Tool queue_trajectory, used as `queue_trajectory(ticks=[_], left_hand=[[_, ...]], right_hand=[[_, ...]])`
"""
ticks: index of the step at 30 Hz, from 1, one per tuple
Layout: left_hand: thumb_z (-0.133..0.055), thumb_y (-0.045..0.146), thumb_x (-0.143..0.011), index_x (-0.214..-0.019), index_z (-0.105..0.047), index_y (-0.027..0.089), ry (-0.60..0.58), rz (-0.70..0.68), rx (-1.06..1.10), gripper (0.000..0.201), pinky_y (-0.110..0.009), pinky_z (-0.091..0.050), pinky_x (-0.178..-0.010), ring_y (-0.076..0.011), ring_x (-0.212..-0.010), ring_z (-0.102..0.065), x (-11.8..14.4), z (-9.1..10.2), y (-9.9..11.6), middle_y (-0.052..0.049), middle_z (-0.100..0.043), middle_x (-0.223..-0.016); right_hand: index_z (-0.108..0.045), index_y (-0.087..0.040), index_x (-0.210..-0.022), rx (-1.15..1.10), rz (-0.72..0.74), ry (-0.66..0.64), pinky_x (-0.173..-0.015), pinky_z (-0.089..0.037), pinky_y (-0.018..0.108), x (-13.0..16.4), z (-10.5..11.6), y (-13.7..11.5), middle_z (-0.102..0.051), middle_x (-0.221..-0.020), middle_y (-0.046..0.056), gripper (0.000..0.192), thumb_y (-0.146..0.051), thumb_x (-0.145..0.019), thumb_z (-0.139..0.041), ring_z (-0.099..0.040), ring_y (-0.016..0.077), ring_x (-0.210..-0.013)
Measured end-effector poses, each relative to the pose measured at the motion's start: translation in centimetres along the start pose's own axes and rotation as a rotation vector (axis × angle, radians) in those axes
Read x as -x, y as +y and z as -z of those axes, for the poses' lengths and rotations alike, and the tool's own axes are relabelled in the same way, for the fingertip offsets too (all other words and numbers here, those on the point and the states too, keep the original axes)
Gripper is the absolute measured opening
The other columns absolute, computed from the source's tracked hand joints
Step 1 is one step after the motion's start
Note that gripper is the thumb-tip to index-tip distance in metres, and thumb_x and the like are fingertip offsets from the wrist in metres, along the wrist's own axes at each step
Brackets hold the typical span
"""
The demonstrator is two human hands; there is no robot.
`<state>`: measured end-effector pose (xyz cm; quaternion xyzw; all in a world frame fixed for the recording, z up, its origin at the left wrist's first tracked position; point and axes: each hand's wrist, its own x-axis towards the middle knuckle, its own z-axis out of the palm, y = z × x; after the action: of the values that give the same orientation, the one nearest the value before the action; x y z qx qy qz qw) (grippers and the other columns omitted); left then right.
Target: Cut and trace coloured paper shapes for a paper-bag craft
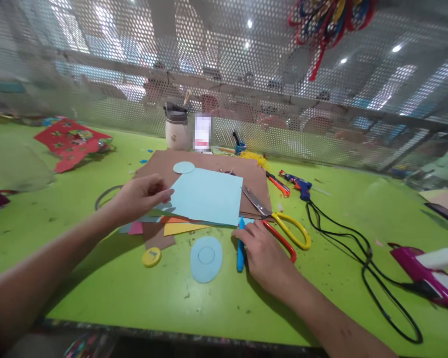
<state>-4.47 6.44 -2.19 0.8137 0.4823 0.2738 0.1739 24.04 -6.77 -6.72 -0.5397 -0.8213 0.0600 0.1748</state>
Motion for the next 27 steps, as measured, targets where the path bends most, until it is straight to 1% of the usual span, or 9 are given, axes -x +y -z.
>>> queue_trajectory(ticks=[6, 10, 12, 15, 18, 19, 21, 24, 27], left_hand=[[-0.051, 0.039, -0.080, -0.076, -0.060, 0.018, 0.036, 0.026, 0.016, 0.023, -0.024, -0.039, -0.053, -0.0148, -0.058, -0.057, -0.4, -0.2, -0.9, -0.001, -0.067, -0.065], [-0.051, 0.040, -0.080, -0.080, -0.062, 0.017, 0.052, 0.027, 0.040, 0.025, -0.025, -0.040, -0.053, -0.0154, -0.058, -0.058, -0.6, -0.2, -1.5, -0.002, -0.068, -0.066], [-0.050, 0.040, -0.080, -0.082, -0.063, 0.017, 0.052, 0.027, 0.054, 0.026, -0.025, -0.041, -0.054, -0.0159, -0.059, -0.060, -0.6, -0.5, -1.8, -0.002, -0.069, -0.068], [-0.050, 0.040, -0.079, -0.083, -0.064, 0.018, 0.053, 0.025, 0.064, 0.026, -0.024, -0.042, -0.055, -0.0168, -0.061, -0.062, -0.5, -1.0, -2.3, -0.001, -0.069, -0.067], [-0.050, 0.039, -0.079, -0.081, -0.064, 0.019, 0.055, 0.015, 0.060, 0.024, -0.025, -0.042, -0.055, -0.0172, -0.061, -0.062, -0.5, -1.3, -2.5, 0.000, -0.069, -0.065], [-0.049, 0.038, -0.079, -0.080, -0.064, 0.019, 0.053, 0.009, 0.058, 0.024, -0.025, -0.042, -0.055, -0.0173, -0.060, -0.062, -0.4, -1.3, -2.4, 0.000, -0.068, -0.064], [-0.049, 0.038, -0.079, -0.077, -0.063, 0.019, 0.049, -0.002, 0.052, 0.023, -0.026, -0.042, -0.055, -0.0177, -0.060, -0.062, -0.4, -1.1, -2.2, -0.001, -0.069, -0.065], [-0.049, 0.037, -0.079, -0.076, -0.062, 0.020, 0.051, -0.016, 0.044, 0.022, -0.026, -0.042, -0.056, -0.0186, -0.063, -0.062, -0.2, -0.7, -1.8, -0.001, -0.069, -0.067], [-0.049, 0.038, -0.079, -0.077, -0.061, 0.020, 0.053, -0.019, 0.045, 0.022, -0.027, -0.043, -0.058, -0.0191, -0.065, -0.062, -0.3, 0.0, -1.6, -0.002, -0.069, -0.069]], right_hand=[[-0.062, -0.012, -0.102, 0.031, 0.037, 0.023, -0.074, -0.044, 0.042, -0.2, -0.2, 0.1, -0.059, -0.088, 0.012, 0.034, 0.002, -0.084, -0.037, -0.048, 0.0265, -0.085], [-0.059, -0.012, -0.109, 0.050, 0.045, 0.107, -0.080, -0.044, 0.044, -0.1, -0.6, 0.0, -0.061, -0.091, 0.012, 0.037, 0.002, -0.082, -0.039, -0.049, 0.0275, -0.089], [-0.059, -0.012, -0.109, 0.042, 0.049, 0.158, -0.081, -0.044, 0.043, 0.0, -0.8, -0.1, -0.060, -0.089, 0.012, 0.036, 0.001, -0.081, -0.040, -0.049, 0.0269, -0.089], [-0.060, -0.012, -0.103, 0.039, 0.084, 0.221, -0.081, -0.044, 0.041, -0.2, -0.7, -0.8, -0.059, -0.086, 0.010, 0.031, -0.001, -0.081, -0.042, -0.050, 0.0253, -0.086], [-0.060, -0.013, -0.103, 0.079, 0.097, 0.234, -0.084, -0.043, 0.040, -0.8, 0.2, -2.0, -0.059, -0.087, 0.010, 0.027, -0.005, -0.082, -0.044, -0.052, 0.0247, -0.088], [-0.060, -0.013, -0.105, 0.101, 0.065, 0.224, -0.084, -0.044, 0.039, -1.1, 0.5, -2.4, -0.060, -0.090, 0.010, 0.026, -0.009, -0.084, -0.045, -0.053, 0.0250, -0.090], [-0.058, -0.014, -0.110, 0.164, -0.066, 0.168, -0.080, -0.045, 0.039, -1.6, 1.1, -3.2, -0.062, -0.097, 0.012, 0.027, -0.021, -0.087, -0.049, -0.057, 0.0271, -0.092], [-0.055, -0.016, -0.117, 0.250, -0.307, 0.032, -0.071, -0.045, 0.039, -2.0, 1.1, -3.6, -0.066, -0.101, 0.014, 0.039, -0.037, -0.084, -0.054, -0.062, 0.0323, -0.089], [-0.051, -0.018, -0.122, 0.243, -0.416, -0.018, -0.063, -0.043, 0.035, -1.9, 0.3, -3.3, -0.070, -0.092, 0.013, 0.042, -0.030, -0.082, -0.055, -0.065, 0.0319, -0.082]])
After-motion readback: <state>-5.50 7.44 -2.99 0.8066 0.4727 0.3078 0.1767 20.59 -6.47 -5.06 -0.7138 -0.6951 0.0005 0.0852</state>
